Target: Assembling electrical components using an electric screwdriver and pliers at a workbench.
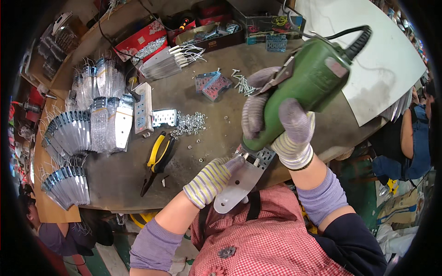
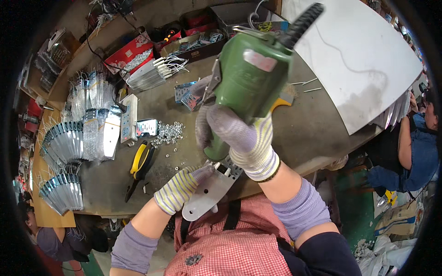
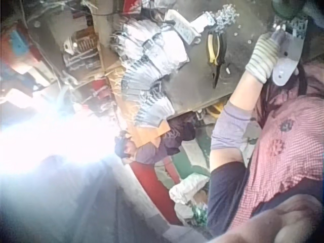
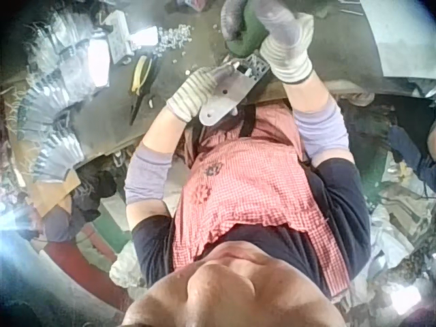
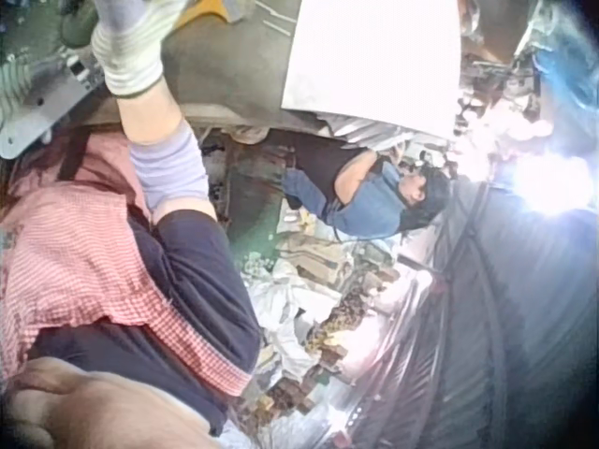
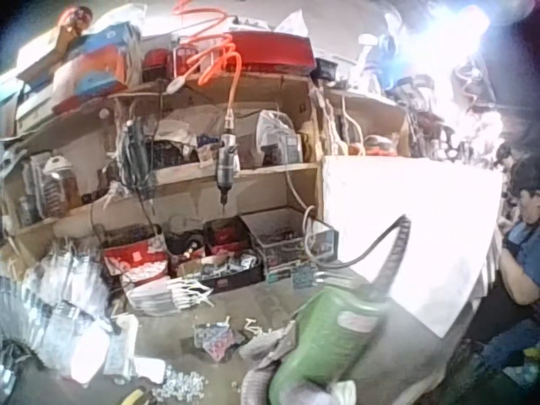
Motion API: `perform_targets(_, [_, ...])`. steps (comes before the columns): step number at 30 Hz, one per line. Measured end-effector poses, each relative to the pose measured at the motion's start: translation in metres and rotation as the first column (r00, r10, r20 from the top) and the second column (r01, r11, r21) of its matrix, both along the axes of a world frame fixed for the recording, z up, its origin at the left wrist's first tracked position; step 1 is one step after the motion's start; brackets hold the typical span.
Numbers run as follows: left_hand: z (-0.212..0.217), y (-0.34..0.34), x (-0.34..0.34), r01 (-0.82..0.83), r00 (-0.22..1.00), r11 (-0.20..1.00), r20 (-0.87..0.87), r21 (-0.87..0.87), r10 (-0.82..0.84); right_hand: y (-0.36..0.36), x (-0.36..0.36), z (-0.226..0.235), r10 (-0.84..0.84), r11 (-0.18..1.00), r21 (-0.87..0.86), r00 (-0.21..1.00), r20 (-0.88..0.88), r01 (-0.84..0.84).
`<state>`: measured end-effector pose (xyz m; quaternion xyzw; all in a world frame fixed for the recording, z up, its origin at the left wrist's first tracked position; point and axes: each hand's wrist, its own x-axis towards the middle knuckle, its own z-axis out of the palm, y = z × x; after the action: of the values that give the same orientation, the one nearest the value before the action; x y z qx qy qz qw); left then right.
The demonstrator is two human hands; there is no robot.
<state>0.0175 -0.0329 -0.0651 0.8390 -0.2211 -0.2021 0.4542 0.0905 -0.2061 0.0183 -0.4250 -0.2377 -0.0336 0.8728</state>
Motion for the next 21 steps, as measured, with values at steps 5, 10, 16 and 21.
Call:
perform_targets(5, [-0.03, 0.016, -0.004, 0.064, 0.96, 0.97, 0.252, 0.236, -0.124, 0.001, 0.007, -0.001, 0.031, 1.0, -0.003, 0.998, -0.047, -0.031])
perform_targets(10, [-0.009, 0.005, -0.004, -0.016, 0.836, 0.937, 0.519, 0.349, -0.179, 0.003, 0.012, 0.0, 0.055, 0.998, -0.011, 0.997, -0.059, -0.055])
perform_targets(16, [0.017, -0.013, -0.005, -0.51, 0.667, 0.848, -0.689, -0.143, 0.285, 0.004, 0.014, -0.006, 0.184, 0.982, -0.035, 0.981, -0.054, -0.186])
perform_targets(21, [-0.002, -0.005, -0.011, -0.358, 0.836, 0.922, -0.491, -0.148, 0.246, 0.007, 0.008, 0.007, 0.261, 0.954, -0.143, 0.965, -0.038, -0.264])
